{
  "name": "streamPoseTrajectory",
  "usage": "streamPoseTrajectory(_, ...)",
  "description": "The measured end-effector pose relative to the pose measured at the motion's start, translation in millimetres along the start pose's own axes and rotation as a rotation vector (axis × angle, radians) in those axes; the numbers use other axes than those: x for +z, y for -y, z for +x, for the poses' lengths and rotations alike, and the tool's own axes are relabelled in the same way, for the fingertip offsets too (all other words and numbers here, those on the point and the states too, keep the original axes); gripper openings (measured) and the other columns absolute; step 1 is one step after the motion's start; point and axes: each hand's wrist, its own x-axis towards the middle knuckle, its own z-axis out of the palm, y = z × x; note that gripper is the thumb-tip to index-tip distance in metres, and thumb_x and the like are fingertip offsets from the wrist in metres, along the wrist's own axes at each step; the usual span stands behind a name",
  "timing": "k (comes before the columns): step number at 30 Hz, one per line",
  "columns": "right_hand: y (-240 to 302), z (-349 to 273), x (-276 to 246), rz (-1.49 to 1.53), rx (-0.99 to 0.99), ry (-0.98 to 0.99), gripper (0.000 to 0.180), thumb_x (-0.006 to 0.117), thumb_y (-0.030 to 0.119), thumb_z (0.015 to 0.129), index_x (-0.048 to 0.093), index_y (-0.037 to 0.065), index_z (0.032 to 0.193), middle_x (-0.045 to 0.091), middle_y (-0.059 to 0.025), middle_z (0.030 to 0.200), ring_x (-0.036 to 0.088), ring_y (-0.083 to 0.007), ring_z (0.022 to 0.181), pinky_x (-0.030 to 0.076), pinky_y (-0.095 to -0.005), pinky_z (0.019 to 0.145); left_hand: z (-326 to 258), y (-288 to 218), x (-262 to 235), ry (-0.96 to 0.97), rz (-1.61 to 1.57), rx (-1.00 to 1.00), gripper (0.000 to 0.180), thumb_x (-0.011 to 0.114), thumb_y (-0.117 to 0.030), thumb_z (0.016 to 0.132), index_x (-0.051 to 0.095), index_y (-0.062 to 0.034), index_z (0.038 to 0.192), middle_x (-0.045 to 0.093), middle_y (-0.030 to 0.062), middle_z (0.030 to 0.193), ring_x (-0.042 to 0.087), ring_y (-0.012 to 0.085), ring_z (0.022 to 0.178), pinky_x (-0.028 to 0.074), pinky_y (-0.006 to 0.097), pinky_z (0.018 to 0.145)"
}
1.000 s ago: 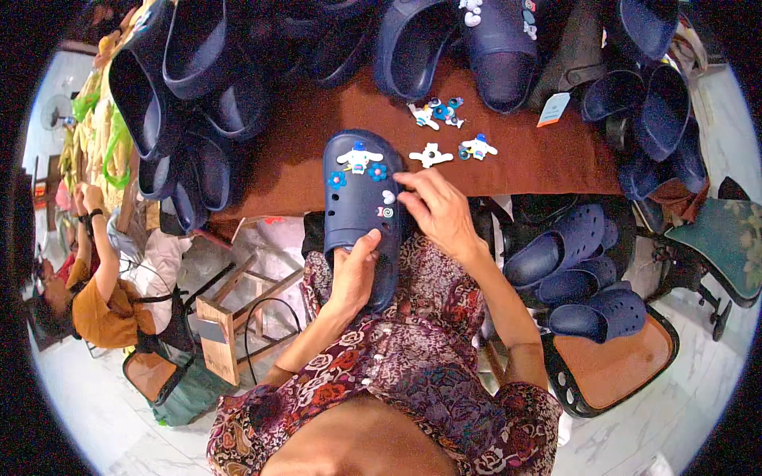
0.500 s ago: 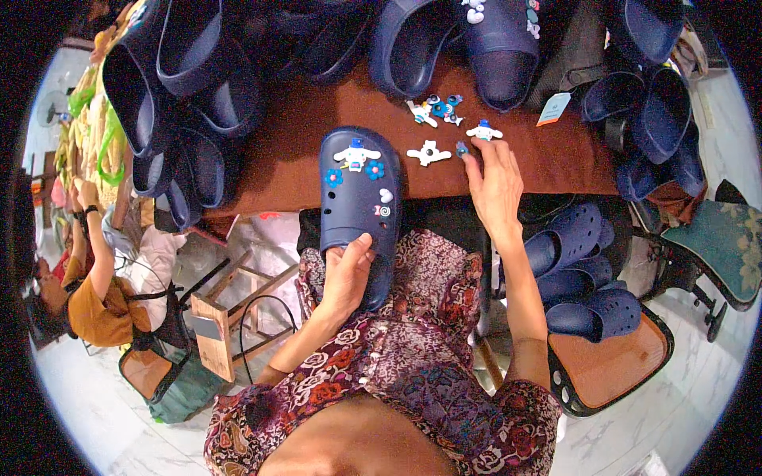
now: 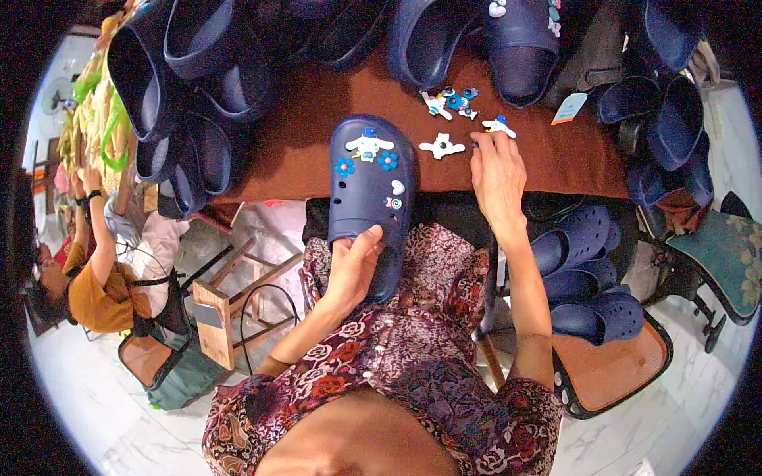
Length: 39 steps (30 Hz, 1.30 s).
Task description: Decorating blue clog-style shoes by inserting small colorful charms into the holes.
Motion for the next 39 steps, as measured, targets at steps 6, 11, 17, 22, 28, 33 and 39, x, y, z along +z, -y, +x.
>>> streamPoseTrajectory(6,2.9,11.7,-4.0,0.035,0.062,-0.039,0.021,0.059,0.009,0.086,0.062,0.003,0.106,0.058,-0.0151,0.094,0.057,-0.0342,0.090,0.048,-0.0435,0.078,-0.3,-1.1,1.0,0.009,-0.015,0.016,0.040,0.060,-0.005,0.091,0.047,0.0036,0.127,0.059,0.0094,0.119,0.059,0.0153,0.105,0.046,0.030,0.094)
streamPoseTrajectory(11,-8.3,39.3,14.0,0.056,0.129,-0.077,0.020,0.065,0.015,0.084,0.064,0.005,0.102,0.059,-0.0139,0.092,0.058,-0.0336,0.089,0.047,-0.0426,0.076,0.9,0.6,-1.8,-0.003,-0.012,0.003,0.042,0.059,-0.003,0.090,0.045,0.0034,0.129,0.058,0.0106,0.121,0.058,0.0170,0.108,0.046,0.032,0.096)
streamPoseTrajectory(17,-9.2,48.6,20.8,-0.020,0.094,-0.050,0.017,0.070,0.016,0.080,0.063,0.006,0.092,0.059,-0.0118,0.090,0.057,-0.0322,0.086,0.046,-0.0421,0.075,0.0,-1.9,-0.4,0.003,-0.012,-0.023,0.047,0.061,-0.004,0.089,0.043,0.0024,0.131,0.058,0.0104,0.121,0.058,0.0172,0.108,0.046,0.032,0.096)
streamPoseTrajectory(22,-0.6,34.9,8.3,0.165,0.133,-0.124,0.014,0.068,0.009,0.080,0.061,0.007,0.092,0.059,-0.0111,0.087,0.058,-0.0302,0.084,0.046,-0.0413,0.073,0.3,-3.2,0.4,-0.007,-0.029,-0.021,0.048,0.063,-0.005,0.088,0.043,0.0022,0.131,0.058,0.0101,0.121,0.058,0.0171,0.108,0.045,0.031,0.096)
streamPoseTrajectory(28,43.0,-9.0,-19.0,0.577,0.221,-0.022,0.016,0.072,0.004,0.079,0.069,0.003,0.094,0.065,-0.0082,0.086,0.063,-0.0174,0.073,0.050,-0.0290,0.067,1.3,-0.8,-1.4,-0.005,-0.033,-0.026,0.047,0.062,-0.005,0.088,0.044,0.0029,0.130,0.058,0.0103,0.121,0.057,0.0171,0.109,0.045,0.032,0.096)
streamPoseTrajectory(33,84.3,-43.4,-19.2,0.729,0.123,0.062,0.020,0.074,0.001,0.075,0.073,0.004,0.095,0.069,-0.0098,0.091,0.067,-0.0199,0.081,0.052,-0.0297,0.071,1.3,-0.8,-2.4,-0.007,-0.017,-0.031,0.042,0.062,-0.005,0.089,0.046,0.0027,0.127,0.059,0.0095,0.118,0.058,0.0156,0.105,0.046,0.030,0.093)
streamPoseTrajectory(39,93.8,-59.4,-5.6,0.810,0.167,-0.001,0.024,0.074,-0.001,0.075,0.074,0.005,0.098,0.067,-0.0080,0.092,0.065,-0.0162,0.082,0.052,-0.0260,0.070,1.2,-4.0,2.3,-0.008,0.000,-0.001,0.033,0.062,-0.005,0.089,0.052,0.0019,0.120,0.062,0.0073,0.111,0.059,0.0125,0.098,0.048,0.028,0.088)
